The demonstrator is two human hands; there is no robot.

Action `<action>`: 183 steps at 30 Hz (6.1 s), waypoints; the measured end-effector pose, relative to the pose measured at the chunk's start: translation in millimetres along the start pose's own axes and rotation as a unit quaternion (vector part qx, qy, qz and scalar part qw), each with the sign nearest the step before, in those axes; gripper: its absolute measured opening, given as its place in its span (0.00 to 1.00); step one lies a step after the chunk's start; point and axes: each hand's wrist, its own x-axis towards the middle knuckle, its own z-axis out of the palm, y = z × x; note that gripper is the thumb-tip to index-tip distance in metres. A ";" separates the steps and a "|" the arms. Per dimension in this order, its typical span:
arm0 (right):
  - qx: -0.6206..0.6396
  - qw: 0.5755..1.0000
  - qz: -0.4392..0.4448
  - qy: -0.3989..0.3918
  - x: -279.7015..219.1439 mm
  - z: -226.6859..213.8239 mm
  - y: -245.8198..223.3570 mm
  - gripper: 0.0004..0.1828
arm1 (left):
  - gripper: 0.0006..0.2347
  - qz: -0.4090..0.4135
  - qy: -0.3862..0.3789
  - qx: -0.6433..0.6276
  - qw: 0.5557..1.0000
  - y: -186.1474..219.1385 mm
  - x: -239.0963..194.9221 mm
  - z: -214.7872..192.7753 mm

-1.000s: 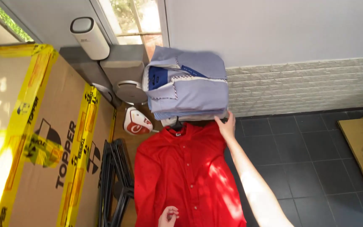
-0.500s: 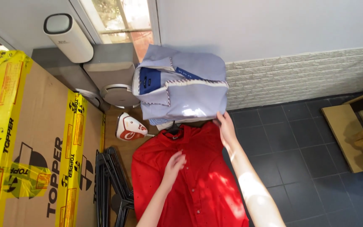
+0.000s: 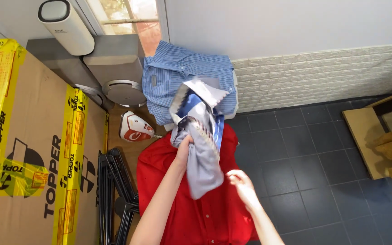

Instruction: The person buttons a light purple shirt on a hanger, then buttons a blue striped shirt on a hanger. Both shirts are handled one at a time and buttoned from top to bottom.

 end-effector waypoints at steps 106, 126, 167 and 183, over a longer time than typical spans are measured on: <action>-0.218 0.936 -0.273 -0.036 74.9 2.8 -128.5 0.14 | 0.19 0.458 0.255 0.579 0.625 -20.8 -163.0 -97.1; -0.420 0.788 -0.224 -0.390 21.7 318.8 37.1 0.21 | 0.13 0.125 0.370 0.431 0.814 -221.6 -316.9 -191.6; 0.151 0.981 -0.080 0.092 -111.4 48.2 -168.5 0.26 | 0.09 0.457 0.022 0.513 0.726 -84.3 -115.5 -76.3; -0.288 0.947 -0.116 0.083 -110.5 -44.3 -134.6 0.18 | 0.20 0.175 0.184 0.541 0.802 -29.7 -45.6 -98.4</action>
